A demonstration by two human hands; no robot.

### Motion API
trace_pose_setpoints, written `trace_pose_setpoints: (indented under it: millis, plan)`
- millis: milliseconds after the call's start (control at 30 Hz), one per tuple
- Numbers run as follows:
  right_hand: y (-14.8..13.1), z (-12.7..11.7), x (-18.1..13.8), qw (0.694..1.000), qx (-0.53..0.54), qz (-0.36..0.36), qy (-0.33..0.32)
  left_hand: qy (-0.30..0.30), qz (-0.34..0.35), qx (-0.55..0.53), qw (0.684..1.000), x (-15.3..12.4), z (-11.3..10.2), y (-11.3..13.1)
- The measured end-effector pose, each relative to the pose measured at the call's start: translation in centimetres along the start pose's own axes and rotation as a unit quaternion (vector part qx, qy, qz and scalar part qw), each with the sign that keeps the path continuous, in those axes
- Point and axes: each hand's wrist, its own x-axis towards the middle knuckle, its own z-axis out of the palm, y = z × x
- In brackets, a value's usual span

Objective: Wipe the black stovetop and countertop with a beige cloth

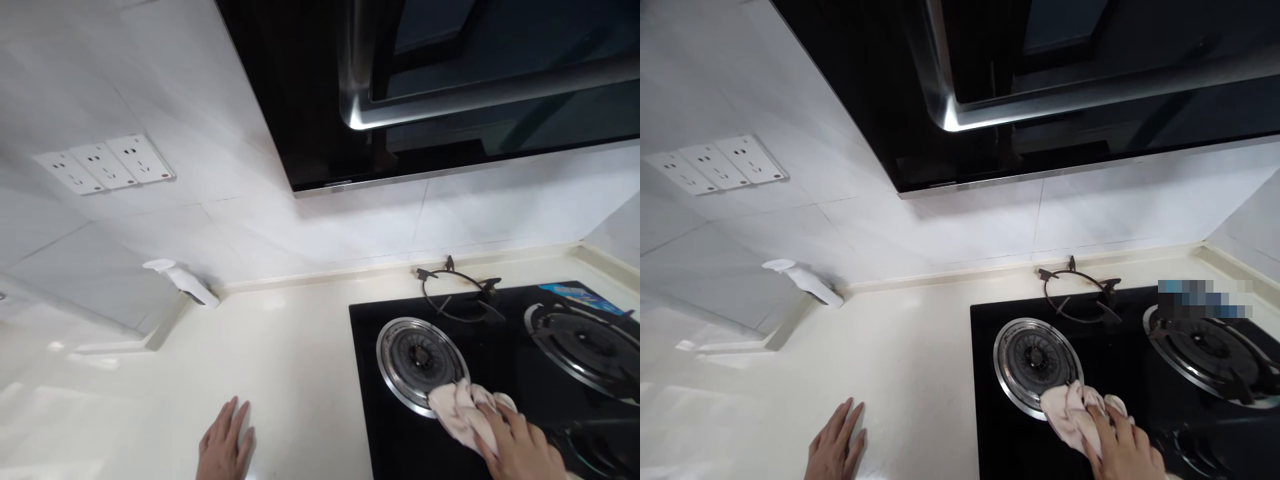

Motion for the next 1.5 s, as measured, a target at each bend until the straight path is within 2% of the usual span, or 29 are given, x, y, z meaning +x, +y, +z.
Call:
trace_pose_setpoints:
  millis: [100,233,467,700,967,1100,1267,1367,1433,1500]
  plan:
    - [-2.7,-0.6,1.9,0.998,-0.043,0.041,0.002,0.002,0.000,0.000,1.000,0.0,0.1,0.0]
    - [-3.7,-0.7,4.6,0.996,-0.065,0.054,-0.032,0.002,0.000,-0.003,1.000,0.1,0.3,0.0]
    - [-3.2,0.1,7.9,0.989,-0.061,0.110,-0.081,-0.011,-0.019,-0.005,1.000,0.4,-0.3,0.3]
    - [-1.8,1.1,12.0,0.975,-0.018,0.212,-0.063,-0.015,-0.024,-0.014,1.000,0.6,-0.3,0.2]
    - [-1.5,1.8,15.3,0.978,-0.016,0.200,-0.052,0.000,-0.015,-0.005,1.000,0.6,0.0,0.1]
    - [-1.0,1.2,13.4,0.987,-0.012,0.150,-0.056,0.001,-0.016,-0.006,1.000,0.5,0.1,0.0]
    - [-0.5,0.4,5.8,0.999,-0.019,0.023,0.011,-0.013,-0.022,-0.014,1.000,0.5,-0.2,0.1]
    - [-0.6,0.3,2.1,0.999,-0.014,-0.040,0.024,-0.020,-0.023,-0.016,0.999,0.4,-0.3,0.3]
    - [-0.6,0.6,1.4,0.999,-0.008,-0.044,0.017,-0.015,-0.019,-0.013,1.000,0.3,-0.4,0.3]
    - [-0.6,1.1,2.2,1.000,-0.013,-0.018,0.007,-0.007,-0.013,-0.010,1.000,0.2,-0.3,0.2]
